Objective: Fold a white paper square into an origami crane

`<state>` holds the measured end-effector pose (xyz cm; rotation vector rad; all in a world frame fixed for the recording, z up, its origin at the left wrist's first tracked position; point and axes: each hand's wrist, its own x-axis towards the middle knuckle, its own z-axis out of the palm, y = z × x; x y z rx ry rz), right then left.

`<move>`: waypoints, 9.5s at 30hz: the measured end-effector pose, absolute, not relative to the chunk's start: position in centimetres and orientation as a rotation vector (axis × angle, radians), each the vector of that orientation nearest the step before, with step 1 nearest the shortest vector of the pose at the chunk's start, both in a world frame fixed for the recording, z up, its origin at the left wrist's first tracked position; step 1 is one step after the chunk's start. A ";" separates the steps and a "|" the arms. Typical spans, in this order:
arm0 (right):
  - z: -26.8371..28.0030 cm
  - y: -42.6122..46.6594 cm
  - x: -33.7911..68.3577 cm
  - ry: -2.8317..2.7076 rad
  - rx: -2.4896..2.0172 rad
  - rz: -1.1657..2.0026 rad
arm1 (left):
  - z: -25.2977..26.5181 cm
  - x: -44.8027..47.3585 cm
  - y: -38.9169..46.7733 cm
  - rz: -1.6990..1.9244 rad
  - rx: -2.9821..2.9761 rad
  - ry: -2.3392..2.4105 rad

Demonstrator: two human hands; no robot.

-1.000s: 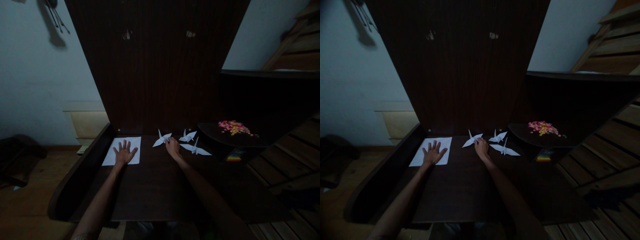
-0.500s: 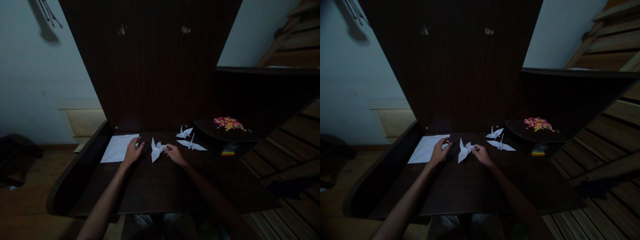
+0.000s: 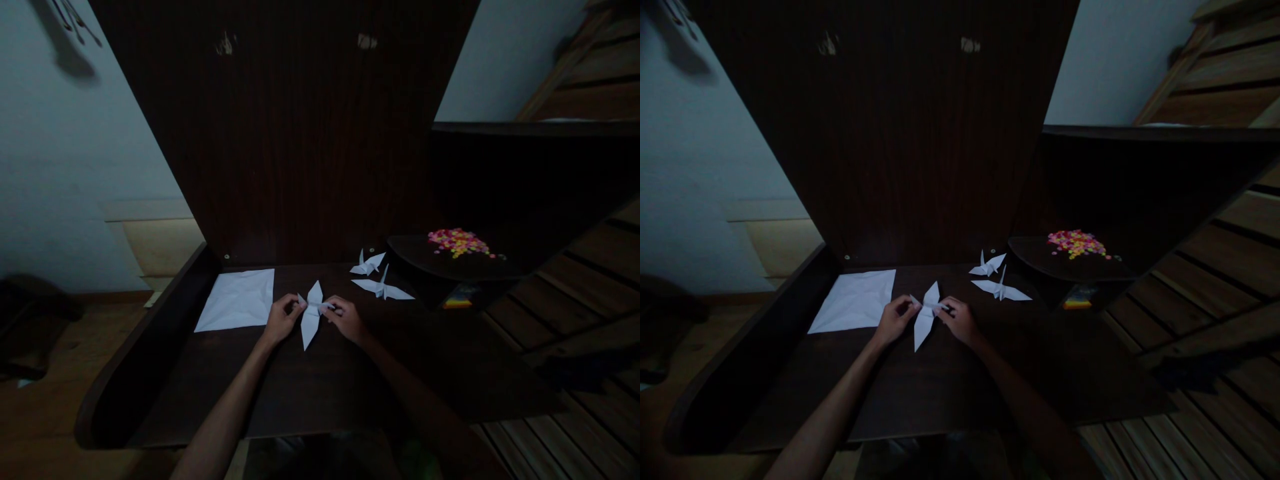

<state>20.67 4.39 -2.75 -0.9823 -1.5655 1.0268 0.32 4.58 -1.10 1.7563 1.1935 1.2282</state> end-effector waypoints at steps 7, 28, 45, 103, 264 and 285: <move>-1.5 3.9 21.2 -1.552 -0.970 0.930 | -0.2 0.4 4.2 1.316 1.681 1.185; -2.1 3.8 19.7 -1.265 -0.960 1.217 | -0.7 2.2 3.4 1.513 1.373 1.178; -2.6 4.0 19.5 -1.160 -1.015 1.257 | -0.2 2.7 3.0 1.629 1.317 1.258; -1.3 2.9 20.0 -1.169 -0.848 1.469 | 0.0 3.1 3.1 1.347 0.679 0.852; 0.1 1.9 19.2 -1.283 -0.898 1.177 | 0.3 3.6 2.0 1.290 1.169 1.044; -0.4 1.4 18.7 -1.326 -0.963 1.005 | 0.8 4.1 1.5 1.311 1.185 1.072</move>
